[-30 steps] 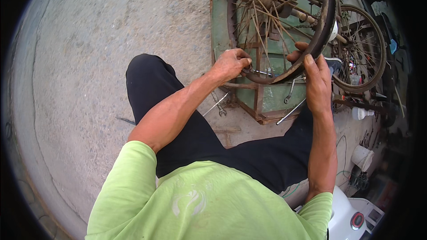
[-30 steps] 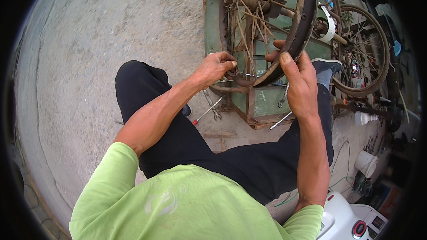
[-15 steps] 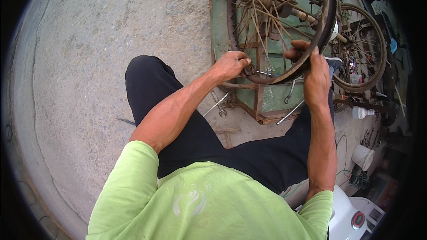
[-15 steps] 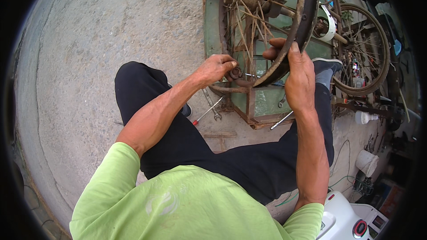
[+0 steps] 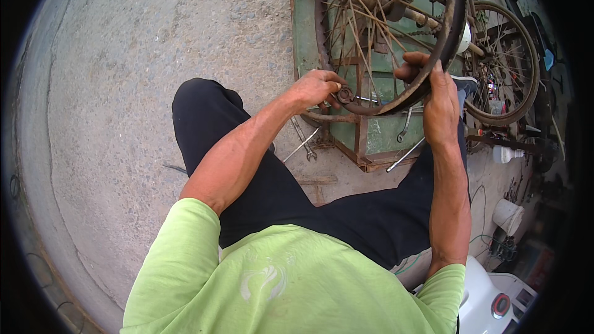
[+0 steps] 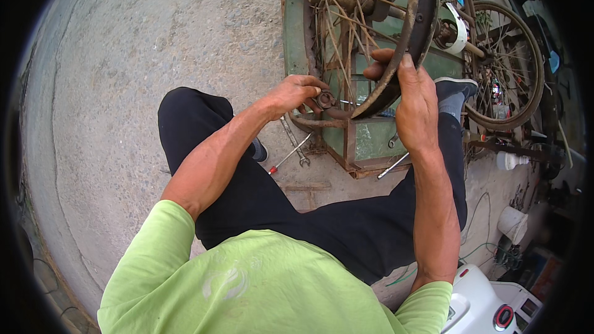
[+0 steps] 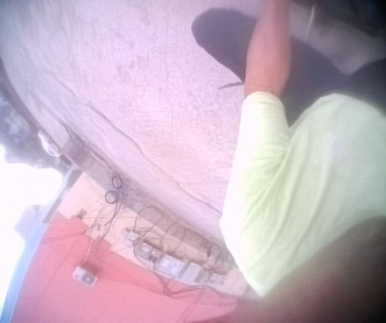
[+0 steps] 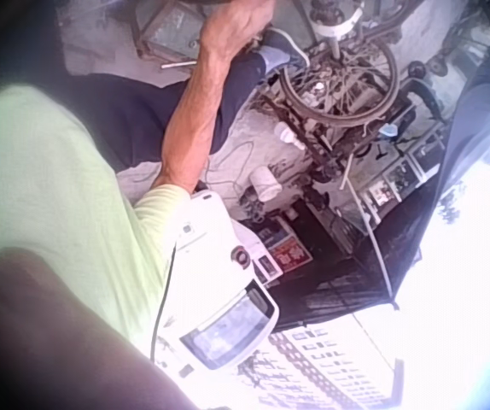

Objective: The person sits on the ground and uses a wrench to tighten the nuts on a bicycle wheel rim. They rotate the wheel to access different nuts and continue tightening them throughout the clip.

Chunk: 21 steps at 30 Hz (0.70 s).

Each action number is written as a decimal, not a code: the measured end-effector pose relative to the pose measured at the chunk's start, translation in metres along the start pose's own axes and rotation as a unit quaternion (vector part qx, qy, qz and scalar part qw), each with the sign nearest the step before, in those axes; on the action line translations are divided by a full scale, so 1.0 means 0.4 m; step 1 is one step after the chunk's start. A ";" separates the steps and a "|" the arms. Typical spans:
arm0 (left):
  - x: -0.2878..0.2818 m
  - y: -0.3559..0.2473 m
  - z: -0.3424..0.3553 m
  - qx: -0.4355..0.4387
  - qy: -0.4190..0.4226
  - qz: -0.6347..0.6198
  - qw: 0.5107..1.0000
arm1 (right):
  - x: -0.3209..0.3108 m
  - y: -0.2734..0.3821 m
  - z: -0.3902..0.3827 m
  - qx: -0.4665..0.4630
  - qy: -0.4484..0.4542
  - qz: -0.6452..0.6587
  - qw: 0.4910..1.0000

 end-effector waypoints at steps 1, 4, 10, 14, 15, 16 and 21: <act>-0.006 0.001 -0.001 0.002 0.003 0.008 1.000 | 0.002 0.000 0.000 -0.002 -0.005 0.010 1.000; -0.014 0.006 0.000 0.013 0.003 0.012 1.000 | 0.003 0.001 0.000 -0.003 -0.004 0.006 1.000; -0.022 -0.006 -0.013 0.023 0.028 0.014 0.999 | 0.000 -0.002 0.001 -0.012 0.000 0.006 1.000; -0.026 -0.019 -0.023 0.037 0.030 0.034 0.998 | 0.002 -0.001 0.000 -0.009 0.001 0.011 1.000; -0.027 -0.017 -0.024 0.038 0.034 0.033 0.998 | 0.003 -0.001 0.001 -0.009 0.001 0.011 1.000; -0.028 -0.015 -0.024 0.040 0.038 0.033 0.998 | 0.004 -0.001 0.002 -0.010 0.001 0.011 1.000; -0.023 -0.035 -0.038 0.027 0.054 0.031 0.998 | 0.000 -0.005 0.002 -0.008 0.002 0.012 1.000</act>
Point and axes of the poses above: each hand's wrist, its own z-axis towards the middle knuckle, its own x-axis out of the palm, y = z × x, the point moved 4 cm from there along z, towards the middle knuckle, and after that the axes turned 7 degrees about z, right-handed, at the moved point
